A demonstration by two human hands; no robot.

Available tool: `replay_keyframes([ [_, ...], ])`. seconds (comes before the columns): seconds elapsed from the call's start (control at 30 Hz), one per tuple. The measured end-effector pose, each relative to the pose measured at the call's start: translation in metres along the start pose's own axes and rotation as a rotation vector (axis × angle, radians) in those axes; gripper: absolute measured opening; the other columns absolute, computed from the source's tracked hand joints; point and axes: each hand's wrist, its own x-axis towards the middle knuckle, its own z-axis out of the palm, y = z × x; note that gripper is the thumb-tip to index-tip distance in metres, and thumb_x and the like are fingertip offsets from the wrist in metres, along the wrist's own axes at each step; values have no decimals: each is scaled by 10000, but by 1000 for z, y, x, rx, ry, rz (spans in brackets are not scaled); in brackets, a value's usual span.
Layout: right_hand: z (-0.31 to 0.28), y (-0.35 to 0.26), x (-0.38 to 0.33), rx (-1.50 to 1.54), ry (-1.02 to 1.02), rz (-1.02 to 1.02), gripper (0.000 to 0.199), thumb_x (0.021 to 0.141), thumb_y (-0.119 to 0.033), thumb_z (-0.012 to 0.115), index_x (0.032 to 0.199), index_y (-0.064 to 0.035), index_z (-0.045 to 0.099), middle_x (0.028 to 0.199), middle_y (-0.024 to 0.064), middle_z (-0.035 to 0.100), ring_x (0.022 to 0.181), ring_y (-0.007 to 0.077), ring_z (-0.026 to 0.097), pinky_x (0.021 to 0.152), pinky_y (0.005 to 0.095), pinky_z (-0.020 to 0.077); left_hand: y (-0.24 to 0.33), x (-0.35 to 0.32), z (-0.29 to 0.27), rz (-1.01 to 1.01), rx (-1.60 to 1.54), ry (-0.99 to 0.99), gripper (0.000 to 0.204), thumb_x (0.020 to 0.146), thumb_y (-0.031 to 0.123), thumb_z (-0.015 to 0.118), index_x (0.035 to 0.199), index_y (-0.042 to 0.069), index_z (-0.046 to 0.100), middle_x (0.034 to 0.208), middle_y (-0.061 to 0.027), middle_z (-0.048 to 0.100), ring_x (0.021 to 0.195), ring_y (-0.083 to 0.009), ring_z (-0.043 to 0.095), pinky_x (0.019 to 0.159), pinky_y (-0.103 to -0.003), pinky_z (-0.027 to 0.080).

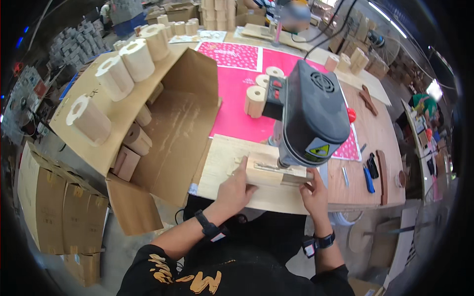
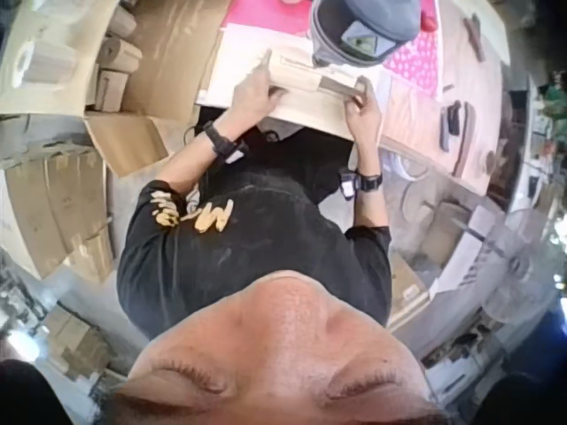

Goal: Drilling or milling central holes into small wooden cylinders using an industrial stationary machine.

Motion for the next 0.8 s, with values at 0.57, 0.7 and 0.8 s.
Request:
replay_keyframes([
  [0.57, -42, -119, 43, -82, 230, -678, 156, 883, -112, 545, 843, 19, 620, 658, 76, 498, 604, 181, 488, 565, 309, 375, 3, 3, 3, -82, 56, -22, 900, 758, 181, 810, 1473, -37, 309, 1050, -230, 670, 907, -365, 686, 724, -400, 560],
  [0.7, -4, -56, 3, -152, 158, -732, 135, 766, -41, 663, 896, -7, 675, 734, 112, 532, 667, 261, 530, 577, 355, 418, 1, 2, 4, -28, 76, -12, 906, 772, 212, 792, 1480, -56, 294, 955, -195, 650, 820, -338, 675, 652, -394, 543],
  [0.8, 1, -32, 2, -274, 157, -687, 157, 774, -40, 673, 927, -4, 677, 734, 115, 534, 674, 265, 531, 606, 352, 436, -1, 2, 4, 8, 90, -10, 906, 786, 241, 772, 1480, -75, 283, 920, -179, 632, 781, -321, 664, 604, -387, 530],
])
